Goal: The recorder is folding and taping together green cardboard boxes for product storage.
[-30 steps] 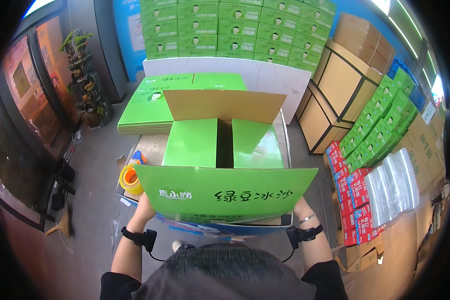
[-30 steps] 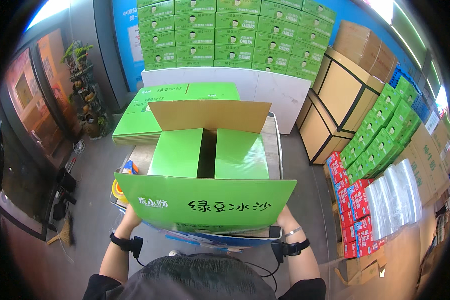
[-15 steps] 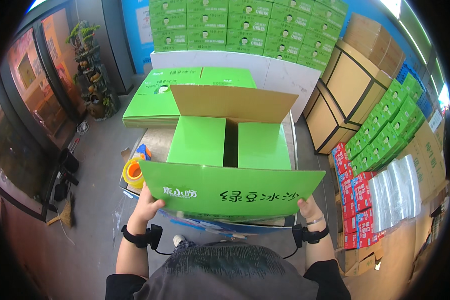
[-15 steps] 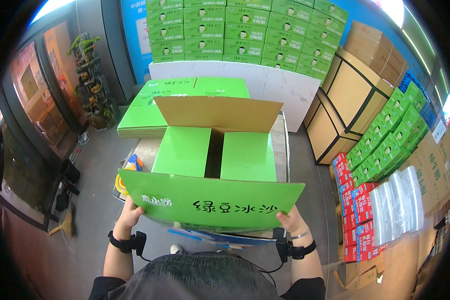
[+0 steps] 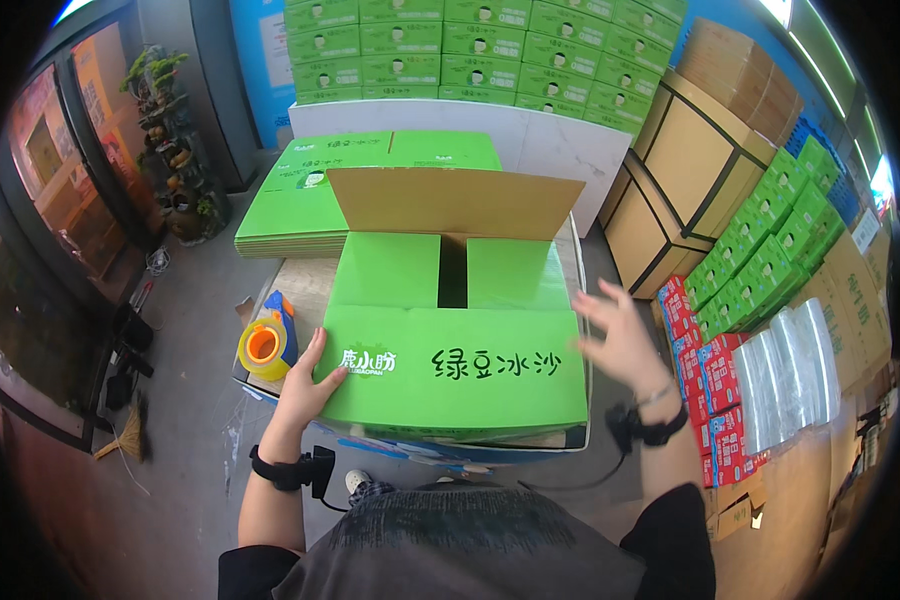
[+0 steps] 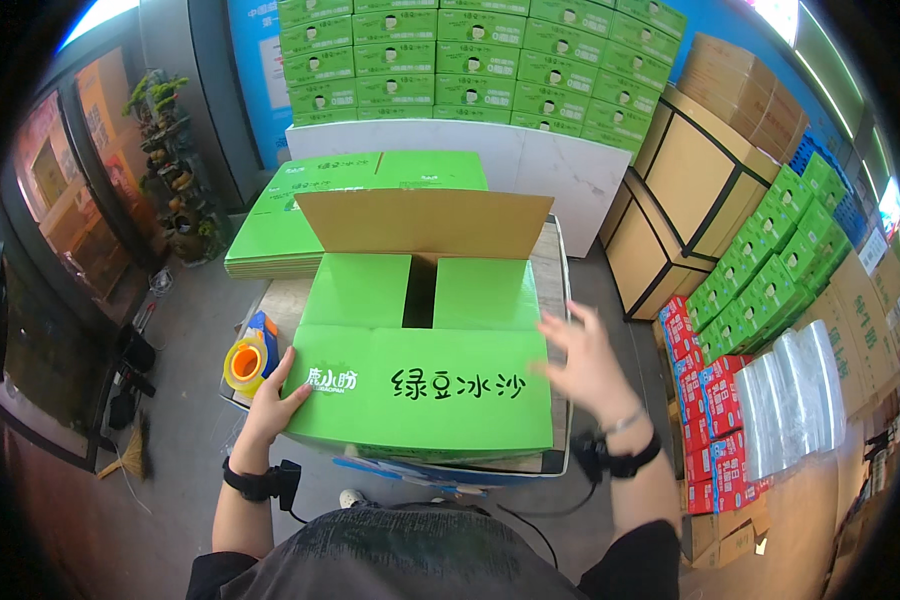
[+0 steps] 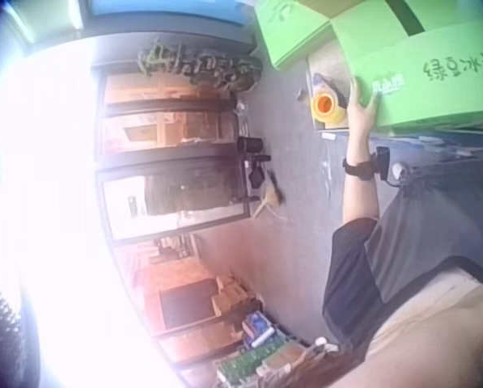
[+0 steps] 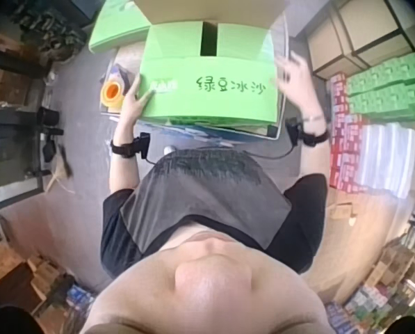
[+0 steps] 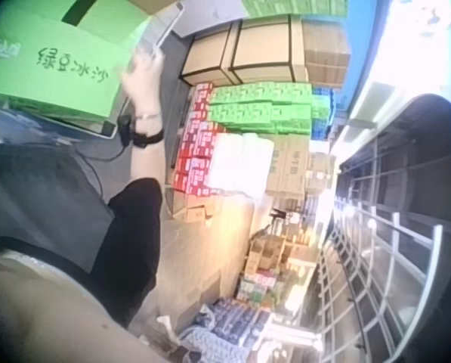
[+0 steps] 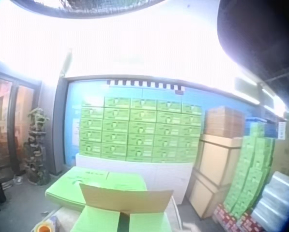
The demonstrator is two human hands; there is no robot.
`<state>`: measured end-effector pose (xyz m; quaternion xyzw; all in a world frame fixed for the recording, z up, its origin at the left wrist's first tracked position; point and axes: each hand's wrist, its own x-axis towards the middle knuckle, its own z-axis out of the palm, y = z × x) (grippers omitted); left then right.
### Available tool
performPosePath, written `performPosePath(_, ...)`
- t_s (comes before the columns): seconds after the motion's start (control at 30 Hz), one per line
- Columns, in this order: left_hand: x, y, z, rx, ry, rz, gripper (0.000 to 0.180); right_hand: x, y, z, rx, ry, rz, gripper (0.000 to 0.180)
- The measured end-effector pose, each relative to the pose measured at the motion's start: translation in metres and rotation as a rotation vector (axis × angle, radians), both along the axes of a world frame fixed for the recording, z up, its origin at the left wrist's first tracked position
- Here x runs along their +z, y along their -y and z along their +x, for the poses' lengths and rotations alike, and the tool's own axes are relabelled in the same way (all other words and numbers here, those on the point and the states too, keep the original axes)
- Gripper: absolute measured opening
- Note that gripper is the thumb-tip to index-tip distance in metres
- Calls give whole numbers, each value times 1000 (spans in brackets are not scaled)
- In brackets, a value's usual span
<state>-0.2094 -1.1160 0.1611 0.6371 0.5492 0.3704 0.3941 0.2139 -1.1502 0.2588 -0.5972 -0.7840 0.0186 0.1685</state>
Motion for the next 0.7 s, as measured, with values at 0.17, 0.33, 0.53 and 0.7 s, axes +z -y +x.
performPosePath(0.17,4,4,2,13,142,-71,69,64,-126,2,9,-57,510,34)
performPosePath(0.33,9,8,5,32,220,-119,70,52,-148,-29,37,178,268,44)
performPosePath(0.53,1,6,1,21,143,-62,69,-7,-64,-44,213,431,33,63)
performPosePath(0.7,6,6,1,29,120,-113,69,-45,-51,-26,290,300,-39,66)
